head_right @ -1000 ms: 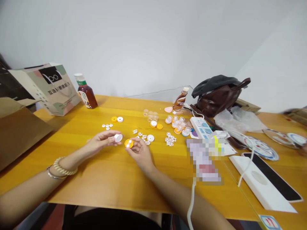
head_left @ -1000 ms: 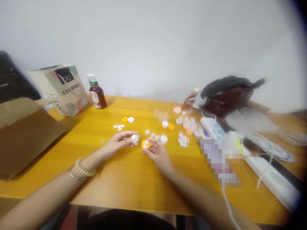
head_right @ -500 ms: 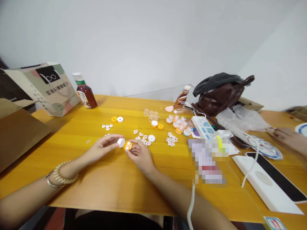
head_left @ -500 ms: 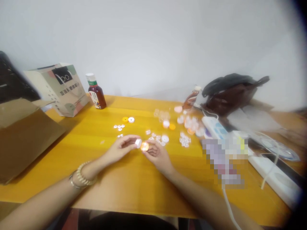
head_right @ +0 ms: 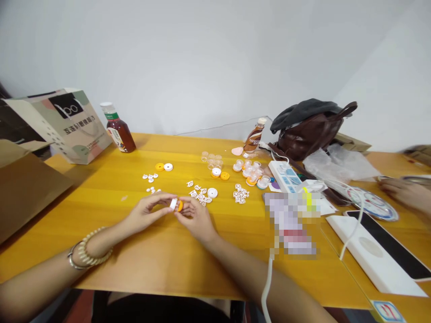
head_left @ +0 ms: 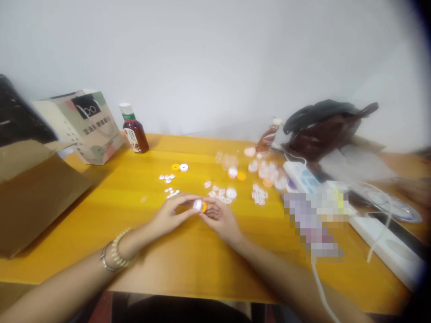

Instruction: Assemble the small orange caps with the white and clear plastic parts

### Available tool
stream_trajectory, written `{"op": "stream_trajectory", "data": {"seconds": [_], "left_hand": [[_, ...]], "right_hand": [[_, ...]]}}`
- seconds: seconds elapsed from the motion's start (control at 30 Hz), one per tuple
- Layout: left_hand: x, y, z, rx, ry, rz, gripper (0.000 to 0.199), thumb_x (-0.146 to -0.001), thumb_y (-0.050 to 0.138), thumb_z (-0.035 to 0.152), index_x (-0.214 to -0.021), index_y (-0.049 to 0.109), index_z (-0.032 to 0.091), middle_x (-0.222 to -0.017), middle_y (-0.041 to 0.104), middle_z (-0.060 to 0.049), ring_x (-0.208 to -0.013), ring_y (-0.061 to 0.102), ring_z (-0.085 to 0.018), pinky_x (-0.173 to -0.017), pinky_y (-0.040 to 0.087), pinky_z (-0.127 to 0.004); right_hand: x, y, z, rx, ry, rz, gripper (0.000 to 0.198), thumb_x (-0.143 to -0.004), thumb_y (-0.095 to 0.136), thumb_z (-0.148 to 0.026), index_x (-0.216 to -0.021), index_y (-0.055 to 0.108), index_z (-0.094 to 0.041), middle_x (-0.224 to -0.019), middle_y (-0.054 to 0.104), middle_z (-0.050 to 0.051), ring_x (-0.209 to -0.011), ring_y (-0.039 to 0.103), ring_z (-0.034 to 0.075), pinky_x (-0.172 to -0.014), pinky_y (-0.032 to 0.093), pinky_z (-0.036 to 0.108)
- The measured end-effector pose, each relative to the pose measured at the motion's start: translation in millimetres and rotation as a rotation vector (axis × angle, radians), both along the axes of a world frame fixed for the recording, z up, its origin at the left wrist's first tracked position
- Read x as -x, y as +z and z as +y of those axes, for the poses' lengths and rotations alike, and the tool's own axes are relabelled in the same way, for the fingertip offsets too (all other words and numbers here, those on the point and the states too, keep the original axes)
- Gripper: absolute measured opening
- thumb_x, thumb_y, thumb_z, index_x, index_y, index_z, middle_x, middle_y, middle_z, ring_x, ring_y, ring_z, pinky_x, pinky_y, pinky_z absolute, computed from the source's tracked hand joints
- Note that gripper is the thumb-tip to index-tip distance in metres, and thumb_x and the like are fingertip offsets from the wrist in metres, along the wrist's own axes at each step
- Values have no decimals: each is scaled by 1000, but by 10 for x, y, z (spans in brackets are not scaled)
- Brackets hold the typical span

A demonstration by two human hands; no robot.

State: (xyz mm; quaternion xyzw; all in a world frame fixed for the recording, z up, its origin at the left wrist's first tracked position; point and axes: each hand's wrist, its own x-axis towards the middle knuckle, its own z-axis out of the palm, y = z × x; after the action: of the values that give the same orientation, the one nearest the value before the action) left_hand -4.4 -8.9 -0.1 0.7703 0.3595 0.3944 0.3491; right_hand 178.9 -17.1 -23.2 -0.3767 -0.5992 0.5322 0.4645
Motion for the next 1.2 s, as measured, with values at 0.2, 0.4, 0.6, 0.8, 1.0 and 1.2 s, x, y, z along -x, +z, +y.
{"op": "stream_trajectory", "data": {"seconds": [0.2, 0.4, 0.6, 0.8, 1.0, 1.2], "left_hand": [[1, 29, -29, -133, 13, 106, 30, -82, 56, 28, -112, 58, 21, -101, 62, -7, -91, 57, -18, -83, 44, -35], [8, 25, -53, -130, 30, 166, 34, -82, 56, 30, -115, 56, 22, -99, 60, -8, -89, 56, -18, -83, 44, -36], [5, 9, -75, -123, 66, 198, 37, -81, 58, 33, -116, 55, 22, -101, 62, -7, -90, 56, -19, -83, 44, -36], [37, 78, -75, -114, 11, 254, 31, -82, 55, 33, -112, 59, 22, -101, 62, -7, -91, 56, -19, -84, 43, -35], [106, 119, -37, -131, -101, 310, 32, -86, 50, 29, -117, 54, 24, -103, 59, -8, -92, 53, -19, -83, 43, -35], [122, 169, -49, -146, -153, 333, 33, -84, 52, 30, -117, 53, 22, -102, 58, -8, -90, 54, -18, -81, 44, -33]], "right_hand": [[12, -4, 0, -15, 19, 10, 31, -69, 66, -25, -97, 55, -19, -77, 63, 0, -73, 61, 12, -74, 50, 28], [32, -7, -15, 38, 32, 47, 27, -69, 68, -28, -93, 57, -21, -78, 65, 1, -75, 62, 13, -77, 50, 30], [25, 10, -35, 49, 50, 67, 25, -69, 67, -28, -92, 59, -22, -80, 67, 0, -76, 62, 14, -78, 50, 32], [27, 25, -51, 95, 45, 91, 24, -68, 67, -22, -90, 59, -22, -76, 67, -1, -76, 63, 14, -79, 48, 32], [37, 42, -32, 161, 67, 99, 28, -63, 71, -23, -88, 58, -21, -74, 67, -2, -75, 63, 14, -80, 47, 32], [31, 60, -38, 217, 107, 117, 31, -62, 72, -27, -88, 54, -22, -72, 67, -3, -73, 64, 14, -81, 47, 34]]}}
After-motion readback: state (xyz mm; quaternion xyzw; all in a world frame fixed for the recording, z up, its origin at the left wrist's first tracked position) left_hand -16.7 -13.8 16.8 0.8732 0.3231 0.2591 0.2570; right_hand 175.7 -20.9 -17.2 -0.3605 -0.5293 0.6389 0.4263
